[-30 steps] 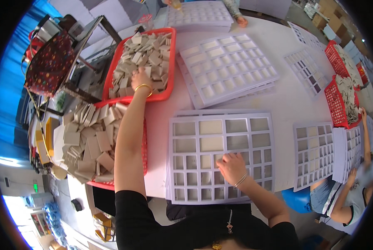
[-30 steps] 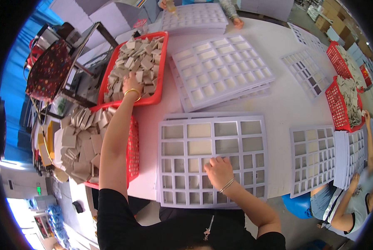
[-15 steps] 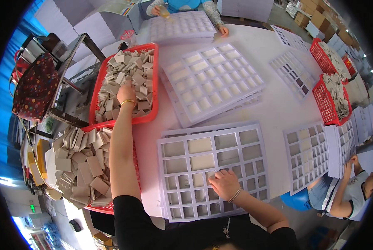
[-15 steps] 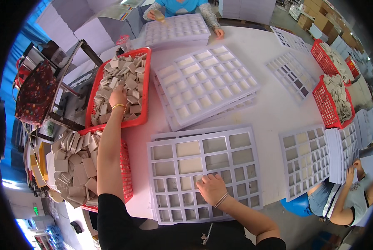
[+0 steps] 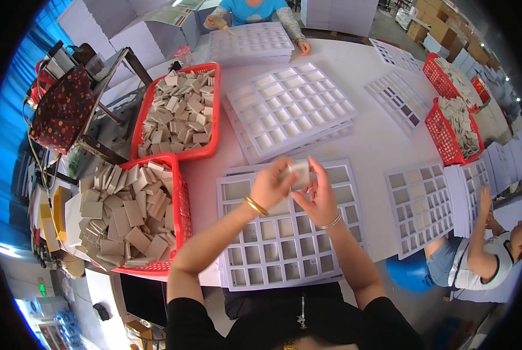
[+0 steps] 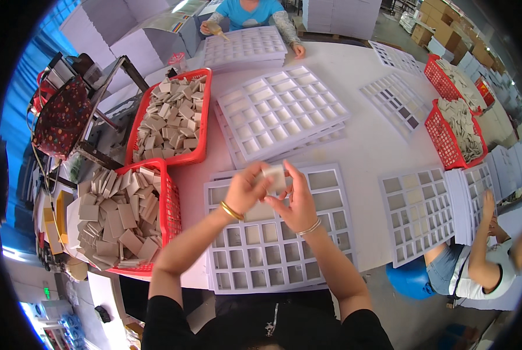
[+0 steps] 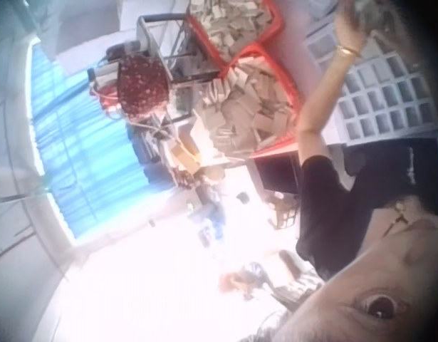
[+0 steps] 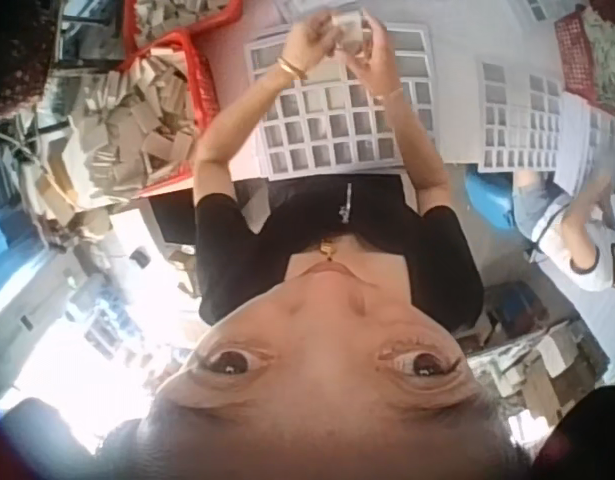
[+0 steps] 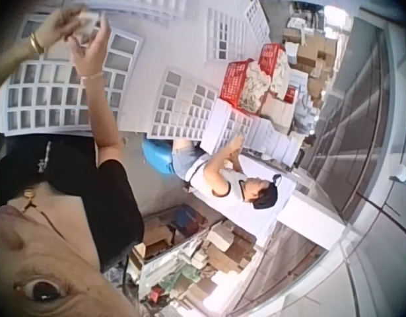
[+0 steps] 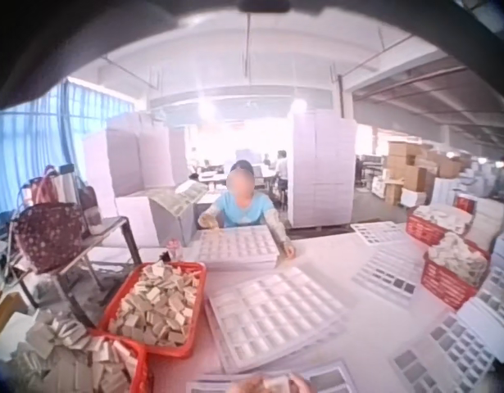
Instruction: The person places small rectangular blocks from red baskets into the compartments of white plastic trays. The person handles the blocks one by one, filling the grid slots of the trays on the table.
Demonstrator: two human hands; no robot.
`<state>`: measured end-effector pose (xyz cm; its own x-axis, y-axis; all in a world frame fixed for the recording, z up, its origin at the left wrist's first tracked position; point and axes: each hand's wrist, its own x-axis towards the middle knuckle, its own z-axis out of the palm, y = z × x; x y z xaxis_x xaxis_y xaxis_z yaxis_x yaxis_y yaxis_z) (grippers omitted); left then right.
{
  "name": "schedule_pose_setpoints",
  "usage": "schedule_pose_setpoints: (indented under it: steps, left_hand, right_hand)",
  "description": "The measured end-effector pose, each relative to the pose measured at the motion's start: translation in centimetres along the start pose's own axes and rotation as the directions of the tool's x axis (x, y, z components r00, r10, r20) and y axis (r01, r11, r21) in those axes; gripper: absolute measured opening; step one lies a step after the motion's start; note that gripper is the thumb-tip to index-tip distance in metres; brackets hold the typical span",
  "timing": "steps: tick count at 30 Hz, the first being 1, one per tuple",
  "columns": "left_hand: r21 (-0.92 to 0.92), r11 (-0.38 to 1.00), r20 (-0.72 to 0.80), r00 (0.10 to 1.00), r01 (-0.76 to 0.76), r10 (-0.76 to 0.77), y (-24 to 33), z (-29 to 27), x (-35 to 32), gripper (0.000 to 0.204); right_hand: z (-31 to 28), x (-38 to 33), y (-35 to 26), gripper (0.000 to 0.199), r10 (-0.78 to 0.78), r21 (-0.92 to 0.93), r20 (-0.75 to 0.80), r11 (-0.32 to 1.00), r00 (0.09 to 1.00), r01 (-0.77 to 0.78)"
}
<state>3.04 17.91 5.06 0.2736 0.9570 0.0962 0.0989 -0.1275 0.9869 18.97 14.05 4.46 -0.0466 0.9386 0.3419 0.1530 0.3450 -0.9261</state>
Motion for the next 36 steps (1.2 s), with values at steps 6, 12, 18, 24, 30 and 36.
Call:
schedule_pose_setpoints:
  steps: [6,12,18,24,30,36]
  left_hand:
    - [-0.192,0.960,0.178,0.969,0.205,-0.171,-2.1,3.2,-7.3,0.016]
    - [-0.122,0.968,-0.155,0.958,0.222,-0.239,-4.8,2.6,-14.8,0.010]
    - [0.156,0.957,-0.381,0.909,0.243,-0.169,-5.8,0.3,-20.2,0.015]
    - [0.350,0.899,-0.276,0.946,0.262,-0.168,-5.6,1.6,-21.7,0.018]
    - [0.419,0.885,-0.271,0.958,0.202,-0.090,-6.5,2.5,-19.6,0.018]
    - [0.566,0.820,-0.173,0.985,0.088,0.014,-7.4,2.1,-18.3,0.023]
  right_hand:
    - [-3.4,-3.5,0.1,0.033,0.108,-0.202,0.322,0.978,0.941,-0.043]
    - [-4.0,-8.1,1.6,0.022,-0.079,-0.331,0.249,0.930,0.965,0.162]
    - [-3.5,-11.6,1.8,0.019,0.277,-0.161,0.311,0.958,0.909,-0.236]
    - [-1.8,-13.7,2.6,0.017,0.344,-0.246,0.415,0.934,0.842,-0.261]
    - [-1.1,-12.4,3.3,0.018,0.294,-0.286,0.372,0.939,0.881,-0.193]
    - [-0.3,-12.3,3.8,0.024,0.198,-0.445,0.441,0.895,0.875,0.021]
